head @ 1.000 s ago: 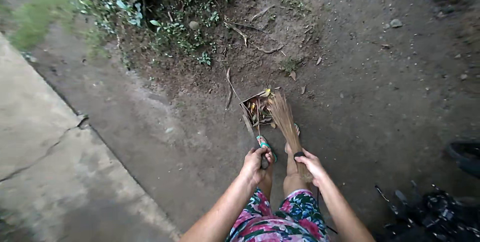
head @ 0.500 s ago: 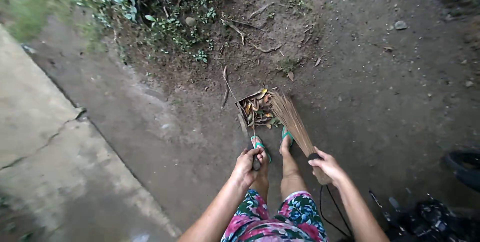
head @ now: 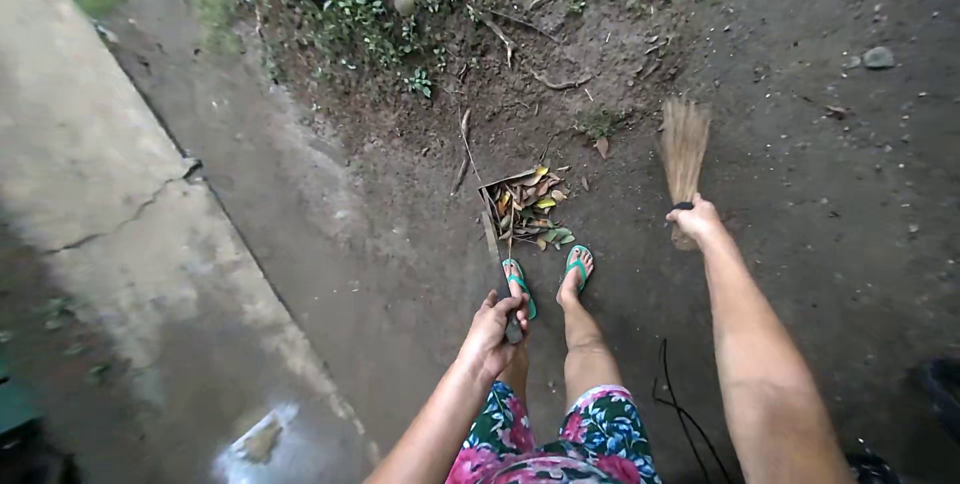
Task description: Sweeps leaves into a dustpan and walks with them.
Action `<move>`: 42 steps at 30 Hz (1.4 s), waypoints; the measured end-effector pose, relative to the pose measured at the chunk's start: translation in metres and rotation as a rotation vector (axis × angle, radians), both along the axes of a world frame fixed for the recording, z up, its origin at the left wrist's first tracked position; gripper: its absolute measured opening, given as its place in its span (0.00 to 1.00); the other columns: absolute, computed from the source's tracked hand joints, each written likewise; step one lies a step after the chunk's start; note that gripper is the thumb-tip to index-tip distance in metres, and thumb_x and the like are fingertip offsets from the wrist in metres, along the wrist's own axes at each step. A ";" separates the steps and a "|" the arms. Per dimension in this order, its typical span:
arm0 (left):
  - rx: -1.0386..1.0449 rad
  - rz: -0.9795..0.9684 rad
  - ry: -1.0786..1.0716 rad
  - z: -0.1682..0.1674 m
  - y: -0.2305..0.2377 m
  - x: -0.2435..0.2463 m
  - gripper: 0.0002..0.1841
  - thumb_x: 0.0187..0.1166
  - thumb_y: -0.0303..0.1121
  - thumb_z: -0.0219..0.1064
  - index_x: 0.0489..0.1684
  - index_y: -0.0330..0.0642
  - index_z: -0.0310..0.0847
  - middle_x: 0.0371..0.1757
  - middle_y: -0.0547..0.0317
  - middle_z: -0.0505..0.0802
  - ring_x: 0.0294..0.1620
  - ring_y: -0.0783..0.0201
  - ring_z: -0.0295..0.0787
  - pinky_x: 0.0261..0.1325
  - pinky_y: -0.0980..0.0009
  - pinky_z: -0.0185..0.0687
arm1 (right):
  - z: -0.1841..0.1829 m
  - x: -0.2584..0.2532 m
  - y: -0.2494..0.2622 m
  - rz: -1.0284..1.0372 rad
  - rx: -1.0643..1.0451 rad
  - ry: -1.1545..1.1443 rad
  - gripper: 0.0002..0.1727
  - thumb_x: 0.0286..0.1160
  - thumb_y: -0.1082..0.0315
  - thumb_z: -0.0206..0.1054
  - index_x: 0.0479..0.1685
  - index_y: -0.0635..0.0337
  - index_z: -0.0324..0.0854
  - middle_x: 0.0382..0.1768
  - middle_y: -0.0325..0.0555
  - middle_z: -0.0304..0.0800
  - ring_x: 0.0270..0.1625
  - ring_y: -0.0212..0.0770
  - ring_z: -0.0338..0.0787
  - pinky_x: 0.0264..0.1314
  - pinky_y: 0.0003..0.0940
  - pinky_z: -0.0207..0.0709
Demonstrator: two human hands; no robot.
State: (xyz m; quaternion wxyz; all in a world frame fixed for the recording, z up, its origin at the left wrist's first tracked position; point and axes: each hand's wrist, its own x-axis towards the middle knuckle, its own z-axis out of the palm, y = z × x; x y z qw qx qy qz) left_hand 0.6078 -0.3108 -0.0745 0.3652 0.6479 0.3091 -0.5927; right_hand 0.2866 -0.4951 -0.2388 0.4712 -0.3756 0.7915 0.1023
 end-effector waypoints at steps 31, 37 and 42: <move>-0.052 0.276 0.120 0.029 0.014 0.096 0.01 0.88 0.27 0.50 0.47 0.41 0.65 0.23 0.57 0.77 0.14 0.70 0.76 0.17 0.79 0.79 | 0.056 0.266 0.224 0.344 0.240 -0.108 0.51 0.74 0.63 0.70 0.96 0.59 0.43 0.69 0.67 0.83 0.71 0.62 0.86 0.74 0.61 0.77; -0.056 0.146 0.154 0.029 0.026 0.113 0.01 0.87 0.26 0.51 0.47 0.40 0.66 0.24 0.57 0.78 0.15 0.70 0.76 0.17 0.78 0.79 | 0.131 0.258 0.278 0.309 0.343 -0.203 0.48 0.77 0.62 0.71 0.97 0.53 0.46 0.77 0.62 0.78 0.78 0.57 0.81 0.81 0.55 0.73; -0.038 0.160 0.197 0.039 0.062 0.147 0.02 0.87 0.25 0.49 0.46 0.42 0.65 0.24 0.58 0.77 0.13 0.72 0.73 0.14 0.82 0.74 | 0.172 0.243 0.323 -0.045 0.256 -0.238 0.49 0.78 0.67 0.72 0.97 0.55 0.45 0.88 0.59 0.65 0.85 0.53 0.73 0.87 0.50 0.66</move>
